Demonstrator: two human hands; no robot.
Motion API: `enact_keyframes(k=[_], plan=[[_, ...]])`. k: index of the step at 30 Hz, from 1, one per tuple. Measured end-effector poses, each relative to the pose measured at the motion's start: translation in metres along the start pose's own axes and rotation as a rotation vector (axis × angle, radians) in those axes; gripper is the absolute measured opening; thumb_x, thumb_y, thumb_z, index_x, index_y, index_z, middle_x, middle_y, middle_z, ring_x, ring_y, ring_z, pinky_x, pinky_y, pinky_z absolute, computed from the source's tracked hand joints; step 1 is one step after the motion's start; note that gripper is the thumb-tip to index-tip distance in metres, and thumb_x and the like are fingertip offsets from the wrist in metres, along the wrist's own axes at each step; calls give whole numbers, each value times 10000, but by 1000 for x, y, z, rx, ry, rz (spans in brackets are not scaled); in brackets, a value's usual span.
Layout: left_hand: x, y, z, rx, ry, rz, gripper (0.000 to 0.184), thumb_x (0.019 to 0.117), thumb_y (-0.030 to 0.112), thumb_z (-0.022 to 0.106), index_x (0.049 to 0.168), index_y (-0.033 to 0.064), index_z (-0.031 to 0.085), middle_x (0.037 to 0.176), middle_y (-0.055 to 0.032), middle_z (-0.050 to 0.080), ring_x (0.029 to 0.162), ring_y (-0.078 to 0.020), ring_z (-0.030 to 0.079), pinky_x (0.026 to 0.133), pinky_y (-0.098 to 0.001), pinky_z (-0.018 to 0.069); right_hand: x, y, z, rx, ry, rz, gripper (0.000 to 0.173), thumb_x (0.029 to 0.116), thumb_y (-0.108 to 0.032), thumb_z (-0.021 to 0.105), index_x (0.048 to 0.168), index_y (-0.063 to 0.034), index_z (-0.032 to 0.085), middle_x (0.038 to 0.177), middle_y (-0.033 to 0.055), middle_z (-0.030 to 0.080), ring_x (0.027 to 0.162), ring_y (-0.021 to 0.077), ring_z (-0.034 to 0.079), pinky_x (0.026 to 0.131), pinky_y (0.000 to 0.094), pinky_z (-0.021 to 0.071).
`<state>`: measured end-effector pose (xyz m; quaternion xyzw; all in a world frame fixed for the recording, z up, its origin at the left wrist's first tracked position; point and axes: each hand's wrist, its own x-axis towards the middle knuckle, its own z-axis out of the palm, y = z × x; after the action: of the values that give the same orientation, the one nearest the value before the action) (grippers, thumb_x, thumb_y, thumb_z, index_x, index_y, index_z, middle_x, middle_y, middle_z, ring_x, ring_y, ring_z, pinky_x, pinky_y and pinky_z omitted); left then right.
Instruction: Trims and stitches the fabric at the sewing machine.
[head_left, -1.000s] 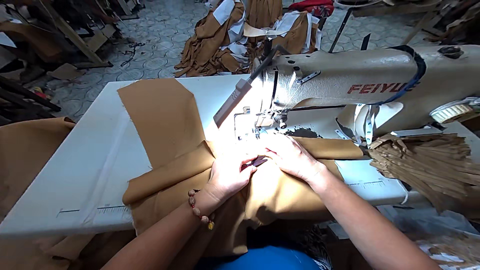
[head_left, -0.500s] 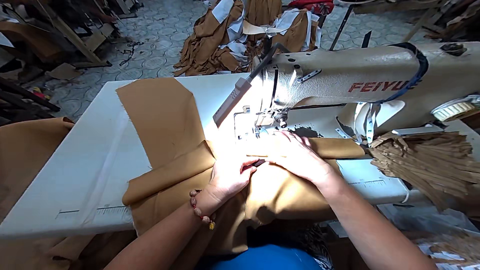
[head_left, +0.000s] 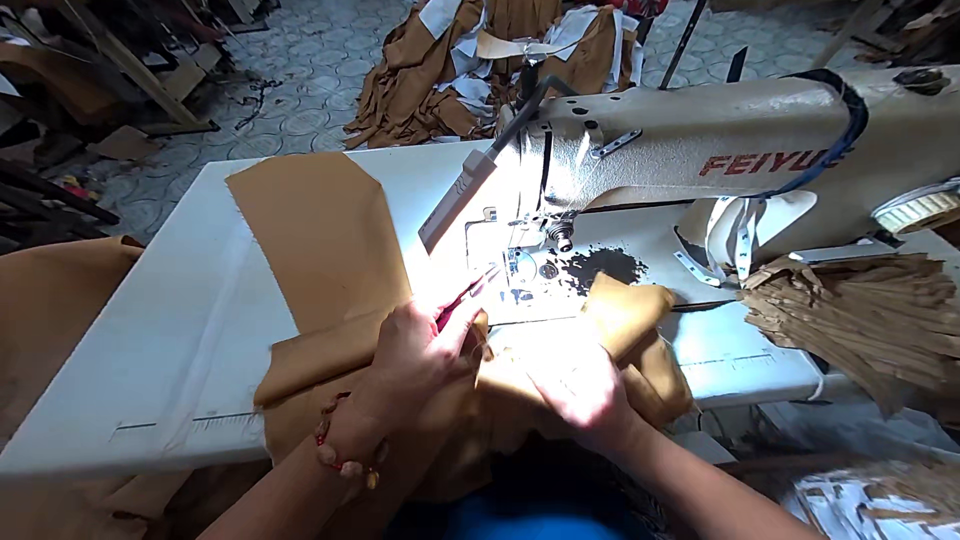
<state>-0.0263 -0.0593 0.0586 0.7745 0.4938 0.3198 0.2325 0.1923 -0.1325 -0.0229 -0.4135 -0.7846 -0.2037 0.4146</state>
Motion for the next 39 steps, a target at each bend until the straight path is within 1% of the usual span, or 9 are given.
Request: enact_keyframes(k=[3, 9, 22, 27, 30, 32, 34, 37, 39], plan=[[-2, 4, -8, 81, -108, 86, 339, 962, 359, 581, 1213, 217, 761, 914, 63, 739, 782, -33, 663, 682, -326, 550, -11, 1, -1, 35, 136, -132, 248, 1061, -192, 477, 939, -120, 681, 683, 34, 579, 731, 181, 563, 867, 312, 434], [0, 18, -17, 98, -532, -32, 228, 954, 356, 651, 1071, 241, 808, 848, 99, 735, 754, -5, 638, 701, -329, 521, -16, 3, -5, 117, 205, -219, 202, 1053, -164, 487, 932, -91, 633, 648, 22, 490, 654, 164, 477, 786, 280, 420], [7, 20, -1, -62, -723, -88, 179, 970, 299, 669, 1042, 212, 808, 855, 109, 741, 744, 49, 626, 692, -246, 513, -15, 2, -7, 124, 210, -247, 154, 1031, -127, 523, 914, -89, 617, 673, 25, 495, 669, 157, 474, 787, 272, 422], [-11, 13, 2, -131, -389, 73, 235, 966, 296, 617, 1087, 202, 795, 783, 135, 701, 671, 73, 593, 621, -183, 498, -11, 4, -3, 95, 182, -90, 238, 1053, -191, 492, 894, -116, 651, 619, 31, 532, 614, 174, 532, 692, 293, 453], [-26, 9, 11, -136, -40, 167, 334, 954, 306, 620, 1230, 142, 711, 802, 90, 655, 646, 42, 544, 587, -165, 472, 7, 14, 4, 49, 31, 204, 131, 898, -143, 627, 897, -25, 684, 641, 102, 619, 608, 256, 624, 607, 391, 507], [-37, 2, 21, -36, 68, 211, 414, 914, 383, 678, 1217, 101, 695, 771, 44, 626, 623, -12, 512, 566, -209, 443, 29, 26, 2, 112, -226, 484, 520, 759, -123, 792, 1192, 106, 619, 880, 222, 690, 796, 378, 692, 744, 537, 548], [-41, -8, 29, 96, 83, 242, 468, 898, 441, 672, 1191, 81, 731, 764, -14, 665, 611, -106, 558, 552, -311, 465, 44, 48, 2, 199, -446, 613, 624, 863, -255, 800, 1361, 45, 572, 1165, 243, 666, 1044, 399, 665, 885, 589, 525], [-39, -23, 36, 225, 16, 188, 416, 893, 411, 646, 1154, 108, 762, 831, -54, 731, 677, -202, 674, 582, -442, 529, 44, 67, 6, 189, -526, 547, 252, 932, -260, 709, 1073, -56, 755, 1125, 176, 694, 1095, 382, 640, 853, 612, 483], [-36, -29, 38, 260, -16, 152, 395, 898, 395, 646, 1159, 123, 765, 868, -68, 748, 730, -241, 706, 608, -489, 536, 45, 69, 7, 169, -537, 545, 194, 941, -241, 704, 1014, -70, 760, 1095, 167, 693, 1082, 379, 636, 845, 608, 479]])
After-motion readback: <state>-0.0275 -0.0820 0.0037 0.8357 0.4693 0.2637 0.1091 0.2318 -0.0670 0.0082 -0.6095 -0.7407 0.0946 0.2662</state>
